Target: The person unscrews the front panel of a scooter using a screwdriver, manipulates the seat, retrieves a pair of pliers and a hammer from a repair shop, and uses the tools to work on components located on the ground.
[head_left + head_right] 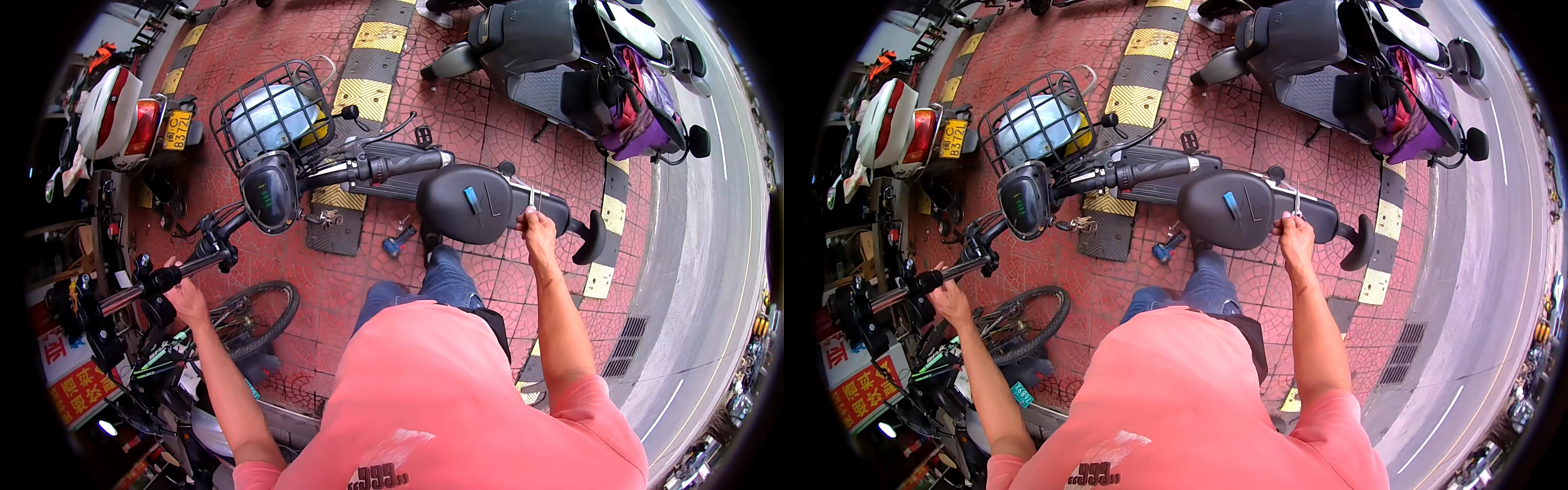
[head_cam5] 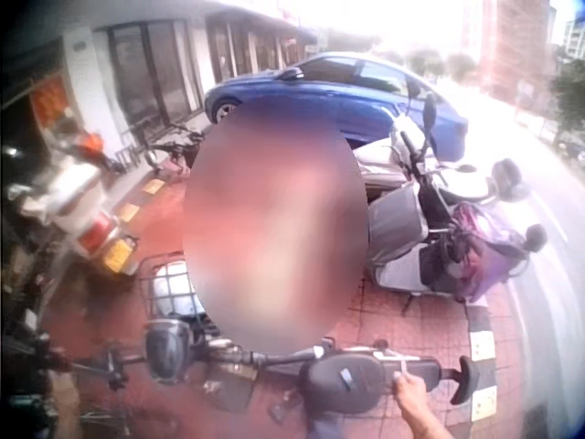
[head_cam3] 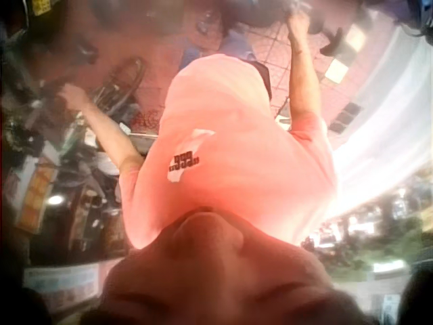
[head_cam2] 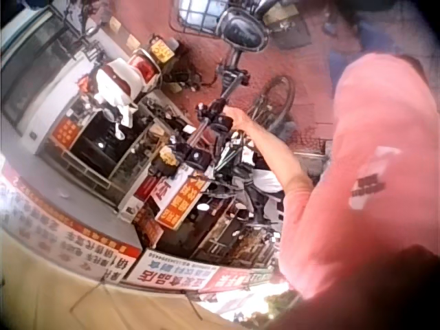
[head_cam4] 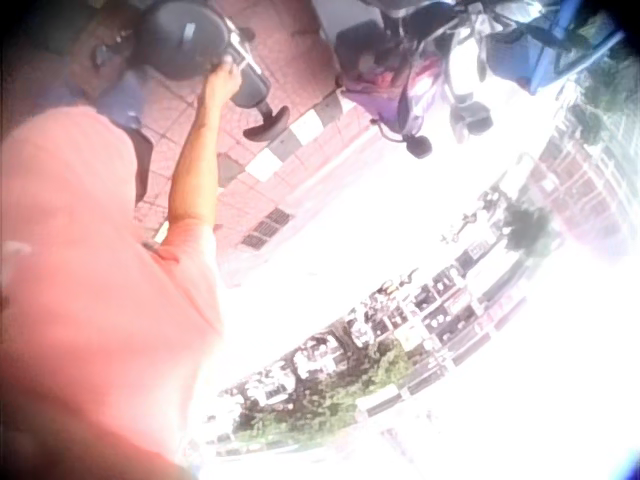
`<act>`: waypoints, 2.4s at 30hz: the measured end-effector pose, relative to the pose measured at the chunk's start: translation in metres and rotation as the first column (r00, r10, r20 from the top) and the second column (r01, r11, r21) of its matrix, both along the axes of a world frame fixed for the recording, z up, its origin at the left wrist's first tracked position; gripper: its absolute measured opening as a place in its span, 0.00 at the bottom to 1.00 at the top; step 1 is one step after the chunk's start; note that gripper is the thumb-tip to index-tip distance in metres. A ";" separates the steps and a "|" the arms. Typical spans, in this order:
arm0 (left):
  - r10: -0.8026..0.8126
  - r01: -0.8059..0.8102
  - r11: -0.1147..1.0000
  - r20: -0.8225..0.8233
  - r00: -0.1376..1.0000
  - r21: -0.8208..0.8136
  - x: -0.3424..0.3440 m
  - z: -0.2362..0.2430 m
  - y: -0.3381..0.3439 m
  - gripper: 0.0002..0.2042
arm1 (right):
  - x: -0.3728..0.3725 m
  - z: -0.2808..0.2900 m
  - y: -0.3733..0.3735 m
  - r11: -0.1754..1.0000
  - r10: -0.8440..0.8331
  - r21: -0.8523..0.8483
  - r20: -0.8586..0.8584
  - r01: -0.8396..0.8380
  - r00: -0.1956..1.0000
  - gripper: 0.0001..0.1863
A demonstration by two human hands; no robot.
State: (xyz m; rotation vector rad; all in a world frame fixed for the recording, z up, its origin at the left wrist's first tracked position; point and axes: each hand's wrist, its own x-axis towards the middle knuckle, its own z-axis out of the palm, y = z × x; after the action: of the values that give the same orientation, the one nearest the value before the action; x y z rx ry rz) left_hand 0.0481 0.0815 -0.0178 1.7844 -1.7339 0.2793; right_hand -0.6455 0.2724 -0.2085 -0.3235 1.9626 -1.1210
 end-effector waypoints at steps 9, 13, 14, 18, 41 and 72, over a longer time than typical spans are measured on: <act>0.040 0.029 0.984 0.373 0.927 -0.177 -0.020 -0.040 -0.022 0.15 | 0.135 -0.013 0.146 0.913 0.228 0.333 0.067 -0.237 0.971 0.20; -0.005 0.045 0.992 0.314 0.949 -0.120 -0.021 -0.034 -0.019 0.17 | 0.186 0.000 0.185 0.662 0.710 0.496 -0.178 -0.561 0.681 0.21; -0.006 0.056 0.985 0.294 0.956 -0.162 -0.022 -0.033 -0.019 0.17 | 0.193 -0.001 0.192 0.620 0.751 0.535 -0.193 -0.574 0.631 0.20; 0.021 0.034 0.978 0.260 0.965 -0.207 -0.028 -0.031 -0.017 0.15 | 0.198 -0.001 0.217 0.635 0.719 0.508 -0.112 -0.582 0.686 0.19; -0.002 0.066 0.980 0.323 0.946 -0.189 -0.030 -0.037 -0.018 0.18 | 0.127 -0.060 0.126 0.878 0.414 0.346 -0.206 -0.330 0.886 0.20; -0.033 0.033 0.999 0.149 0.988 0.005 -0.056 -0.001 -0.033 0.19 | 0.211 -0.041 -0.569 0.961 0.277 -0.122 0.403 -0.249 0.872 0.21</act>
State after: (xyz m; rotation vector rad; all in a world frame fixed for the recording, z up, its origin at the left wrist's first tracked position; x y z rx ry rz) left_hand -0.0078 0.0487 -0.0192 1.7739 -1.8659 0.4067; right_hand -0.4341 -0.2967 -0.2499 -0.3431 1.4567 -0.9827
